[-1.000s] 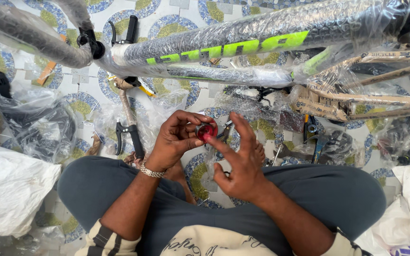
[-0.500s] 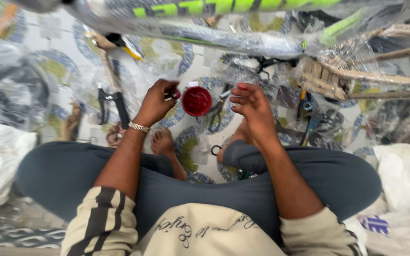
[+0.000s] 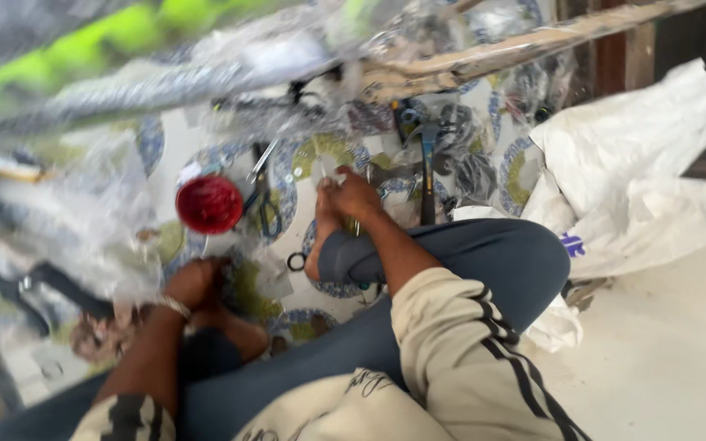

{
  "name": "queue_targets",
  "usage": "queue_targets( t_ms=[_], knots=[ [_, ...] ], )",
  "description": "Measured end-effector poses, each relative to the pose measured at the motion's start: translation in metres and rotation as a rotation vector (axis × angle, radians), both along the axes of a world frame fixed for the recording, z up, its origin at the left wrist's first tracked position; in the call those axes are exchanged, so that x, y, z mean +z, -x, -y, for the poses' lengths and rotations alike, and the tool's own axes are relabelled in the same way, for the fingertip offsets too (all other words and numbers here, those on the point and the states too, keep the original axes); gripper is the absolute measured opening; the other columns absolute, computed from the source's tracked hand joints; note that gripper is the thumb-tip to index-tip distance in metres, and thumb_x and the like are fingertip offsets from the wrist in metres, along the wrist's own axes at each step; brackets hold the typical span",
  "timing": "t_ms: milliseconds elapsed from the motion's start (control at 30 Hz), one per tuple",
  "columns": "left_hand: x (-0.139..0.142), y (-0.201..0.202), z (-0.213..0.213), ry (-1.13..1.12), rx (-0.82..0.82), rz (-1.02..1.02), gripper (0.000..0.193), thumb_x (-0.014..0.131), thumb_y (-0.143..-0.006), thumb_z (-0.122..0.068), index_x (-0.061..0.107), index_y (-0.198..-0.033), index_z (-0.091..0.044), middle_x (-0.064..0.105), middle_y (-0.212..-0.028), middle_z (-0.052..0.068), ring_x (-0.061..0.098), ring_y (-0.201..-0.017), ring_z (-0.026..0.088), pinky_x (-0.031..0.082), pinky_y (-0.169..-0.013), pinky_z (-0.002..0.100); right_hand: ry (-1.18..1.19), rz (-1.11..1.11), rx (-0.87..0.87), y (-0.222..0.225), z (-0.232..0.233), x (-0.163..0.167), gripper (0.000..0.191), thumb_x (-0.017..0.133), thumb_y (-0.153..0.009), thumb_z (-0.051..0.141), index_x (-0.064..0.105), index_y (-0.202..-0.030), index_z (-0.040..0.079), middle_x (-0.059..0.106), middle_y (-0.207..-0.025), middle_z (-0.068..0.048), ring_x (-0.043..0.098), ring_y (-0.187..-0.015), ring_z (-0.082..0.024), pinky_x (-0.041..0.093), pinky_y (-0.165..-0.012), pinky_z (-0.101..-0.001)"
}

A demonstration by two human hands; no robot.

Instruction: The person attaches a headset component to a bicycle frame and applies red grease to small bearings and mechanical parts while sitting on the floor.

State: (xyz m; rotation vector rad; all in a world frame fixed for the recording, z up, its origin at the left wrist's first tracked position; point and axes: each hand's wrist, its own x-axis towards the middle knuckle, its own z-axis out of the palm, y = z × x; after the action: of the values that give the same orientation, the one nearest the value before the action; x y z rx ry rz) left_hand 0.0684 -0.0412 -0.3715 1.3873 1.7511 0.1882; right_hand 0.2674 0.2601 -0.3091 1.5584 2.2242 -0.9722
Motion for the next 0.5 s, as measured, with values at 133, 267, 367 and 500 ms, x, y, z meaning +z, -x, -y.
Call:
queue_targets(
  t_ms=[133, 267, 367, 500],
  knots=[
    [-0.005, -0.012, -0.015, 0.091, -0.076, -0.021, 0.046, 0.057, -0.087, -0.016, 0.064, -0.132, -0.02, 0.074, -0.108, 0.013, 0.071, -0.099, 0.033, 0.057, -0.087, 0.046, -0.315, -0.03, -0.38, -0.016, -0.061, -0.012, 0.057, 0.071, -0.085, 0.028, 0.054, -0.138, 0.014, 0.064, -0.127, -0.019, 0.064, -0.113, -0.041, 0.053, -0.094, -0.0501],
    [-0.01, -0.018, -0.034, -0.132, -0.237, -0.003, 0.046, 0.052, -0.089, -0.016, 0.062, -0.134, -0.015, 0.069, -0.125, 0.015, 0.067, -0.111, 0.033, 0.054, -0.096, 0.047, -0.529, -0.134, -0.586, -0.027, -0.114, -0.028, 0.066, 0.075, -0.084, 0.035, 0.049, -0.139, 0.009, 0.054, -0.137, -0.023, 0.059, -0.117, -0.046, 0.052, -0.095, -0.0531],
    [-0.009, -0.017, -0.054, -0.078, -0.275, -0.007, 0.047, 0.053, -0.089, -0.019, 0.061, -0.135, -0.018, 0.068, -0.13, 0.014, 0.065, -0.113, 0.033, 0.055, -0.094, 0.048, -1.03, -0.092, -0.27, -0.031, -0.144, -0.04, 0.075, 0.069, -0.093, 0.039, 0.039, -0.147, -0.004, 0.044, -0.144, -0.032, 0.056, -0.124, -0.052, 0.053, -0.102, -0.0515],
    [-0.003, -0.014, -0.083, 0.205, -0.3, -0.069, 0.051, 0.059, -0.089, -0.025, 0.055, -0.139, -0.02, 0.066, -0.13, 0.015, 0.065, -0.113, 0.034, 0.055, -0.092, 0.05, -0.452, 0.101, -0.543, -0.029, -0.172, -0.054, 0.068, 0.071, -0.088, 0.041, 0.047, -0.141, 0.007, 0.054, -0.138, -0.025, 0.066, -0.11, -0.045, 0.056, -0.089, -0.0528]
  ],
)
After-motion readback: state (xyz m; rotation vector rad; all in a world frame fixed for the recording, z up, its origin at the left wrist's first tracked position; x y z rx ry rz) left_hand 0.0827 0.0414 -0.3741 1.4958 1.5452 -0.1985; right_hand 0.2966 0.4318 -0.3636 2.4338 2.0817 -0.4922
